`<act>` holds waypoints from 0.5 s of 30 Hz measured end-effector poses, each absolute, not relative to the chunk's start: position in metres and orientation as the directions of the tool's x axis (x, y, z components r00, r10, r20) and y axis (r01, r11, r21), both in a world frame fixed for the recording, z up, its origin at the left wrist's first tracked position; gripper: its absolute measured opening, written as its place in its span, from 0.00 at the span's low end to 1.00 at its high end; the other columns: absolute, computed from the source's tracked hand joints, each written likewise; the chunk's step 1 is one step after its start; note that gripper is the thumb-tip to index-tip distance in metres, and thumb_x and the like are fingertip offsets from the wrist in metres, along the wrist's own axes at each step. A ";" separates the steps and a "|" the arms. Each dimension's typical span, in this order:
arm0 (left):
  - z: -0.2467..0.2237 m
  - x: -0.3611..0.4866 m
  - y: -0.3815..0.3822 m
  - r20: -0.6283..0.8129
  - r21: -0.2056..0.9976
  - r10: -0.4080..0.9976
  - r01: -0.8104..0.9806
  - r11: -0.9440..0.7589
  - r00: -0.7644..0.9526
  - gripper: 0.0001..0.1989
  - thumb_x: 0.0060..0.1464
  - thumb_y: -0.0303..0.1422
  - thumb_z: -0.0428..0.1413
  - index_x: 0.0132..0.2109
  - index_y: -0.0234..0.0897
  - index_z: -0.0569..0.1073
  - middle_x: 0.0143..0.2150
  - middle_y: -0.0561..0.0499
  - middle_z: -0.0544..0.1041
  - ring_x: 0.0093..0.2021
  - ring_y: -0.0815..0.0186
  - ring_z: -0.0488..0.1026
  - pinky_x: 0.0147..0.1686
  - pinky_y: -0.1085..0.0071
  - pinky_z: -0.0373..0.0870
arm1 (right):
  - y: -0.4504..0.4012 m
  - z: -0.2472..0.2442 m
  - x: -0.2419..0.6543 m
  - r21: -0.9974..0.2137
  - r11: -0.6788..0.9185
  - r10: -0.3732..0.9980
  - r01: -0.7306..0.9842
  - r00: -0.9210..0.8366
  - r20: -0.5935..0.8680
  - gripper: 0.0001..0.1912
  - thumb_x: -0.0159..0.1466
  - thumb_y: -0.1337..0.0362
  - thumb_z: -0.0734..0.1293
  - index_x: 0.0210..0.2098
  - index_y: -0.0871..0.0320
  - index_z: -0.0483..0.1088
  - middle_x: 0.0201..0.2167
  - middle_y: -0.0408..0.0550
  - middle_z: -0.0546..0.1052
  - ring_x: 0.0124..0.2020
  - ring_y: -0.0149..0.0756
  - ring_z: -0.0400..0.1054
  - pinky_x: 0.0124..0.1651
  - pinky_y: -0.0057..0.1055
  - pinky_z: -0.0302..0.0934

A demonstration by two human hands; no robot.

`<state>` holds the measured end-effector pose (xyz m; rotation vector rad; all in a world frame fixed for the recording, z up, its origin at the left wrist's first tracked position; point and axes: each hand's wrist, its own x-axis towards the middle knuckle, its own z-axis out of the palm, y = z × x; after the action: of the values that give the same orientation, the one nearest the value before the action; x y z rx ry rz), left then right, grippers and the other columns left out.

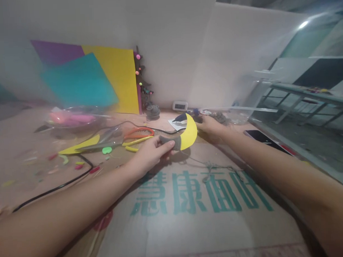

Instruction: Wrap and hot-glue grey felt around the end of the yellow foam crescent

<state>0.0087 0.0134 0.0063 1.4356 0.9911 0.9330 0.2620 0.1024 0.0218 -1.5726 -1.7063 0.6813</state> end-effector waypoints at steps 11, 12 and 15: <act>0.003 0.009 0.014 -0.011 1.000 0.949 0.007 0.009 0.314 0.12 0.56 0.39 0.58 0.33 0.34 0.69 0.24 0.54 0.71 0.20 0.75 0.65 0.20 0.79 0.62 | 0.027 0.029 0.280 -0.325 0.353 0.907 0.877 -0.235 0.351 0.23 0.69 0.57 0.57 0.59 0.58 0.68 0.61 0.55 0.70 0.64 0.50 0.60 0.65 0.49 0.52; 0.003 0.010 0.014 -0.001 1.000 0.948 -0.007 0.003 0.319 0.12 0.55 0.39 0.58 0.33 0.33 0.69 0.25 0.54 0.72 0.21 0.75 0.65 0.20 0.80 0.62 | 0.020 0.029 0.277 -0.316 0.371 0.895 0.873 -0.245 0.373 0.23 0.69 0.57 0.57 0.60 0.58 0.67 0.61 0.55 0.70 0.63 0.50 0.61 0.64 0.49 0.53; 0.002 0.009 0.015 0.027 0.999 0.942 -0.041 -0.014 0.336 0.12 0.54 0.39 0.60 0.33 0.34 0.69 0.26 0.54 0.72 0.22 0.75 0.66 0.20 0.80 0.63 | 0.003 0.030 0.260 -0.414 0.445 0.886 0.794 -0.323 0.333 0.21 0.69 0.55 0.58 0.57 0.55 0.69 0.56 0.54 0.74 0.57 0.47 0.68 0.60 0.48 0.59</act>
<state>0.0088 0.0150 0.0017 1.3392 0.9166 0.9852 0.2596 0.0027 0.0297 -1.4052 -2.1876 0.2363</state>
